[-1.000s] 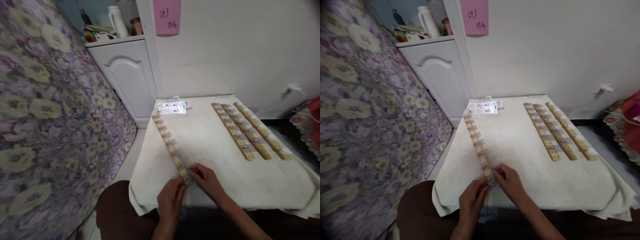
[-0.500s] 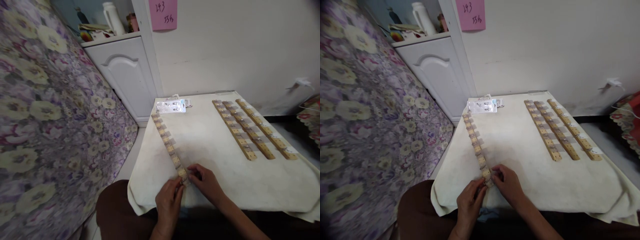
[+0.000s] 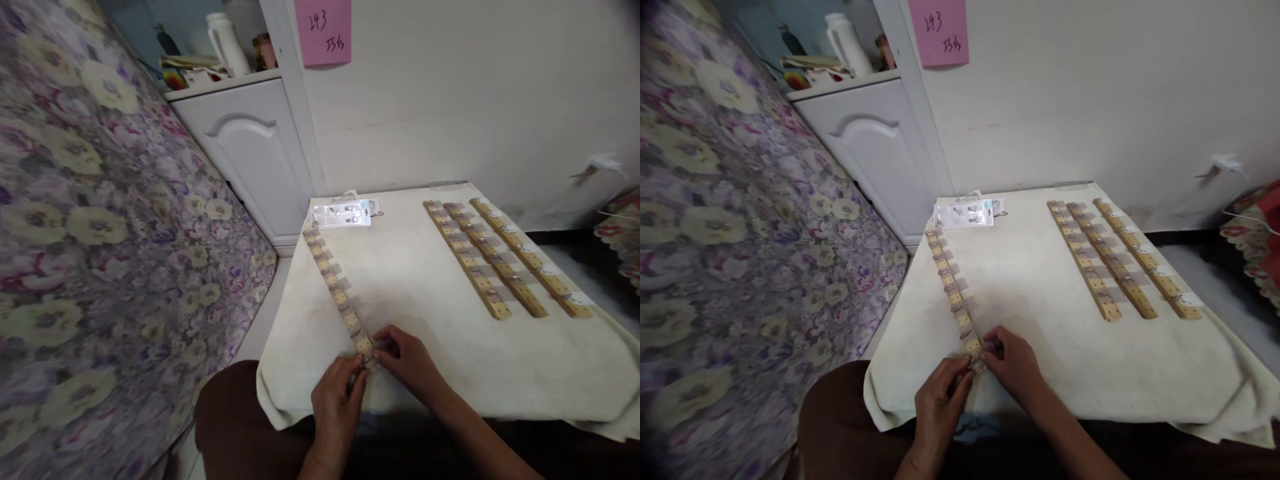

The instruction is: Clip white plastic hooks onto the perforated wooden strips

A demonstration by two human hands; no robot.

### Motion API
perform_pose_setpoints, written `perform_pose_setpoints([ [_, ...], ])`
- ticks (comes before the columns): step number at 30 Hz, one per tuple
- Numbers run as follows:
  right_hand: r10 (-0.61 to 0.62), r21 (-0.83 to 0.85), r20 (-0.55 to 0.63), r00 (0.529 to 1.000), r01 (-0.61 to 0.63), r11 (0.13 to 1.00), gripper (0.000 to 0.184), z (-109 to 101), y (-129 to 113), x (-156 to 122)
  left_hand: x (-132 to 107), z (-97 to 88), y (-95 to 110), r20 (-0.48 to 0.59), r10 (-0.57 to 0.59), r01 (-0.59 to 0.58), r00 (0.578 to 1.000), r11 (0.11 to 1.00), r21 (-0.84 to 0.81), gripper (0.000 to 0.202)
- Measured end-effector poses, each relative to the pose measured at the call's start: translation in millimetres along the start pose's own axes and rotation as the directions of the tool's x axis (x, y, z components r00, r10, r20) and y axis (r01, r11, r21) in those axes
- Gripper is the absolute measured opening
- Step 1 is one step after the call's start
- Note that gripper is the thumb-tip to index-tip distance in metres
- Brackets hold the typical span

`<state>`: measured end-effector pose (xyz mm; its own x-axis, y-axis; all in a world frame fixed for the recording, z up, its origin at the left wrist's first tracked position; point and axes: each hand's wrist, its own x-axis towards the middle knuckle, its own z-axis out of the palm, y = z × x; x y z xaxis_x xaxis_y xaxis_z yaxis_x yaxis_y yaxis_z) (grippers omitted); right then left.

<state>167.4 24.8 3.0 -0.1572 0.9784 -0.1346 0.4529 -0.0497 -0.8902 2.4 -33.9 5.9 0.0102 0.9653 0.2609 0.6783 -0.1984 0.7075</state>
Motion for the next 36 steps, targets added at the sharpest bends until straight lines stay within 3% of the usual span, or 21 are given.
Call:
perform_pose_setpoints([
  [8,-0.045,0.028,-0.021,0.999,0.046,0.999,0.027,1,1,-1,2,-4.1,4,0.012,-0.026,0.026,1.0,0.999,0.022,0.019],
  [14,-0.014,0.275,-0.099,0.995,0.041,0.96,0.027,-9,10,-15,1,-9.1,6,0.008,-0.099,0.1,0.995,0.994,-0.05,0.025],
  [16,0.048,0.375,-0.039,0.998,-0.029,0.926,0.025,-11,16,-26,-2,-11.9,6,0.0,-0.175,0.173,0.985,0.975,-0.136,0.03],
  [19,0.098,0.531,0.18,0.979,-0.181,0.828,0.032,-9,22,-43,-10,-13.4,4,0.055,-0.292,0.294,0.955,0.895,-0.337,0.036],
  [21,0.097,0.61,0.267,0.959,-0.246,0.753,0.04,-3,22,-53,-18,-10.5,1,0.177,-0.358,0.399,0.917,0.79,-0.466,0.045],
  [23,0.092,0.661,0.291,0.952,-0.269,0.7,0.044,3,20,-58,-27,-4.7,-1,0.316,-0.391,0.502,0.865,0.676,-0.539,0.056],
  [25,0.082,0.69,0.303,0.95,-0.278,0.668,0.044,9,16,-60,-33,2.0,-1,0.389,-0.4,0.558,0.83,0.602,-0.571,0.066],
  [36,0.069,0.723,0.271,0.96,-0.25,0.643,0.048,20,13,-56,-35,18.0,-7,0.454,-0.428,0.623,0.781,0.486,-0.613,0.1],
])
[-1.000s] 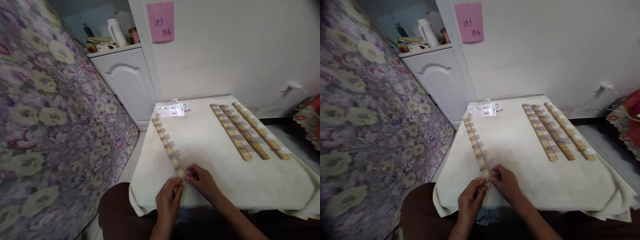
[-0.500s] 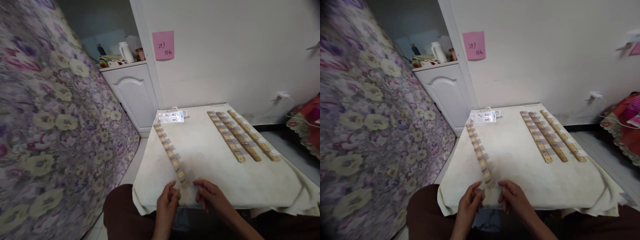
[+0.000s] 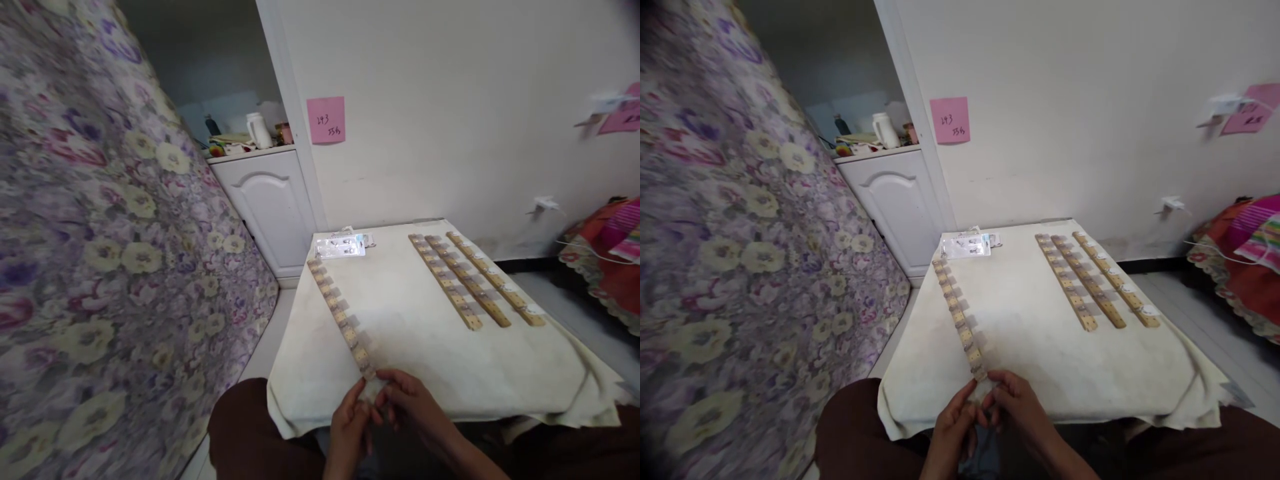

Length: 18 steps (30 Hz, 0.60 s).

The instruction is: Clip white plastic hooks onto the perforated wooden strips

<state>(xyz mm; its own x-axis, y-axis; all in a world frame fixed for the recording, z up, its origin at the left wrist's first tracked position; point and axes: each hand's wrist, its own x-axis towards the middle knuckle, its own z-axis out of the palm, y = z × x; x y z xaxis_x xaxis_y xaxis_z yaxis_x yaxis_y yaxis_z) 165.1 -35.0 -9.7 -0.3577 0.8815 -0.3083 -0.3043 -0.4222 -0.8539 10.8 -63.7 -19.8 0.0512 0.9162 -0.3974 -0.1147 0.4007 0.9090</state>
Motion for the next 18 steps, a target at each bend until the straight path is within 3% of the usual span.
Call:
perform_pose_setpoints([
  [5,-0.029,-0.042,-0.058,0.998,0.027,0.999,0.049,2,3,3,-10,-2.5,9,0.021,0.04,-0.04,0.999,0.998,-0.044,0.08],
  [9,-0.046,-0.052,-0.119,0.992,0.04,0.998,0.047,7,4,5,-13,-3.4,13,0.011,0.051,-0.05,0.999,0.997,-0.057,0.077],
  [18,-0.003,0.219,-0.172,0.985,0.041,0.975,0.042,17,6,4,-12,-6.9,13,0.02,0.064,-0.063,0.998,0.997,-0.052,0.077],
])
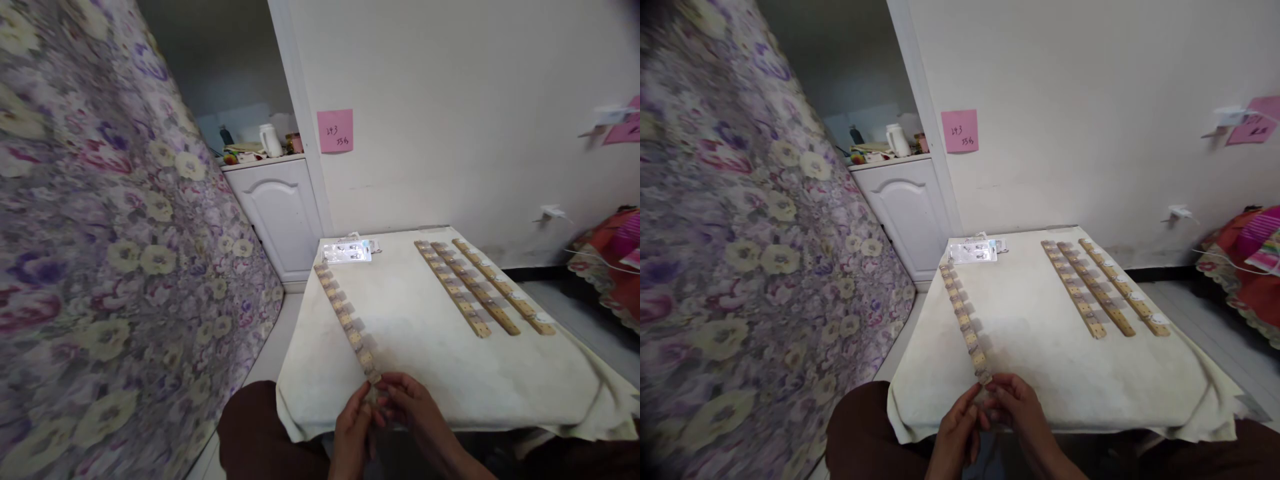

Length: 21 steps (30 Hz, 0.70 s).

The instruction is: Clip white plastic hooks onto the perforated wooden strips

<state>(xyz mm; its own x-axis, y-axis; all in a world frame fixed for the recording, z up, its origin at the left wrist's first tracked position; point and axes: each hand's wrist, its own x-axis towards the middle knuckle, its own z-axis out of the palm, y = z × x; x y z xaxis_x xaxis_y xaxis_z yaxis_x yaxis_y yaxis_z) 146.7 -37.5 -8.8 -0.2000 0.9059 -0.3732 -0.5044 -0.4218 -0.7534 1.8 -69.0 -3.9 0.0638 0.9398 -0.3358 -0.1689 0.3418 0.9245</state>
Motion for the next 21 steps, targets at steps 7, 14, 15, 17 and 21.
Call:
perform_pose_setpoints([
  [7,0.034,0.179,-0.019,0.999,-0.031,0.983,0.036,8,-3,3,0,1.9,5,-0.022,0.016,-0.016,1.0,1.0,-0.006,0.072],
  [14,0.032,0.197,0.052,0.998,-0.042,0.98,0.028,26,-16,5,3,-1.0,4,-0.04,0.064,-0.064,0.997,0.998,0.004,0.066],
  [15,0.03,0.183,0.06,0.998,-0.04,0.982,0.027,28,-17,5,3,-2.2,4,-0.033,0.064,-0.064,0.997,0.998,0.0,0.065],
  [17,0.036,0.154,0.062,0.997,-0.045,0.987,0.027,31,-17,7,4,-4.3,3,-0.03,0.065,-0.065,0.997,0.998,-0.014,0.064],
  [21,0.062,0.113,0.046,0.997,-0.067,0.991,0.031,34,-14,10,5,-6.3,0,-0.071,0.087,-0.088,0.994,0.996,-0.02,0.062],
])
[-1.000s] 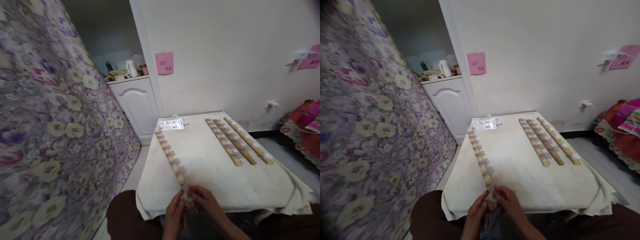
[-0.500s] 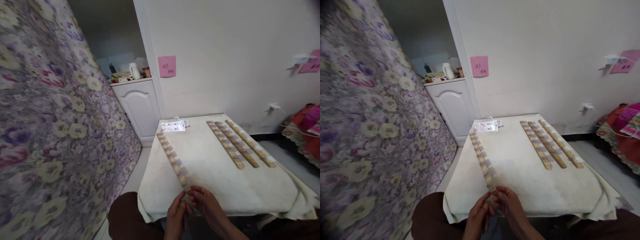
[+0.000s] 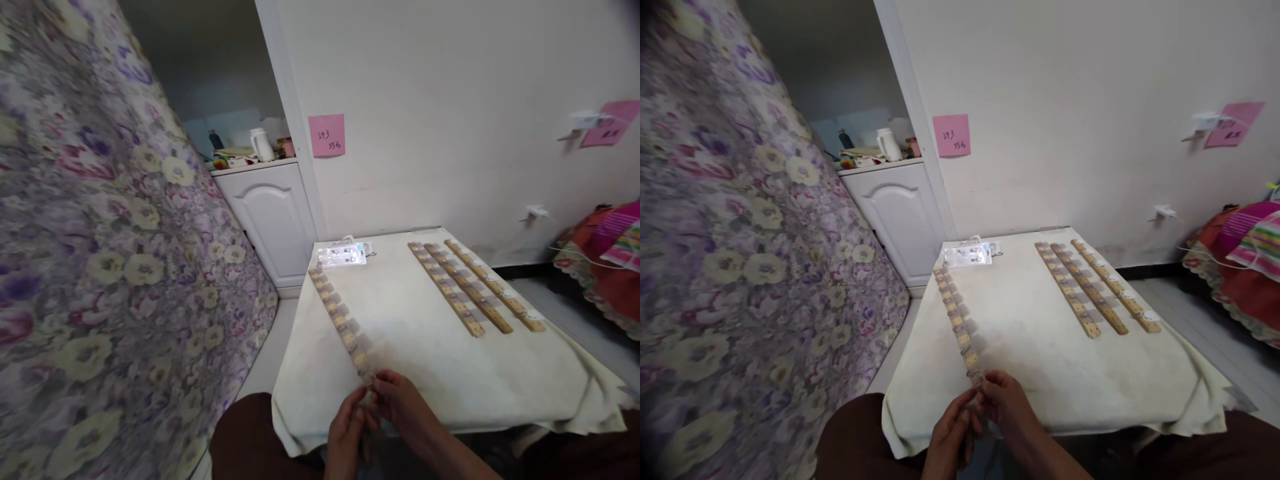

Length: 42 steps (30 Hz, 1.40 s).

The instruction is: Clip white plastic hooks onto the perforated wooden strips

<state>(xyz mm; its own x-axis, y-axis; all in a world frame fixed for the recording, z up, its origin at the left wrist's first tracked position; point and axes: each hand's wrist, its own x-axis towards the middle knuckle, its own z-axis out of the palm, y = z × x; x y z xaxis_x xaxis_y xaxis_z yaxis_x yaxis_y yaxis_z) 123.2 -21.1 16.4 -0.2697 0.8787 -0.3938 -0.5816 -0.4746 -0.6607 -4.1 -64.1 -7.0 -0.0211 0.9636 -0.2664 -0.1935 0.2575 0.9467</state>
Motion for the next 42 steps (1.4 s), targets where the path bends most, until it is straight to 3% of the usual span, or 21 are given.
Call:
perform_pose_setpoints([
  [8,-0.045,0.0,-0.027,0.999,0.045,0.999,0.03,-1,2,0,1,-6.9,6,0.076,-0.012,0.01,0.997,1.0,0.029,0.058],
  [20,-0.105,-0.095,0.054,0.993,0.11,0.989,0.037,-8,10,6,0,-7.1,14,0.092,-0.063,0.057,0.994,0.996,0.065,0.051],
  [33,-0.067,-0.179,0.043,0.997,0.074,0.981,0.031,-1,5,8,7,-7.8,-3,0.04,-0.042,0.043,0.998,0.999,-0.002,0.048],
  [42,-0.063,-0.213,0.017,0.998,0.065,0.975,0.029,-1,10,14,9,-12.5,-10,0.078,-0.05,0.053,0.996,0.998,-0.036,0.048],
])
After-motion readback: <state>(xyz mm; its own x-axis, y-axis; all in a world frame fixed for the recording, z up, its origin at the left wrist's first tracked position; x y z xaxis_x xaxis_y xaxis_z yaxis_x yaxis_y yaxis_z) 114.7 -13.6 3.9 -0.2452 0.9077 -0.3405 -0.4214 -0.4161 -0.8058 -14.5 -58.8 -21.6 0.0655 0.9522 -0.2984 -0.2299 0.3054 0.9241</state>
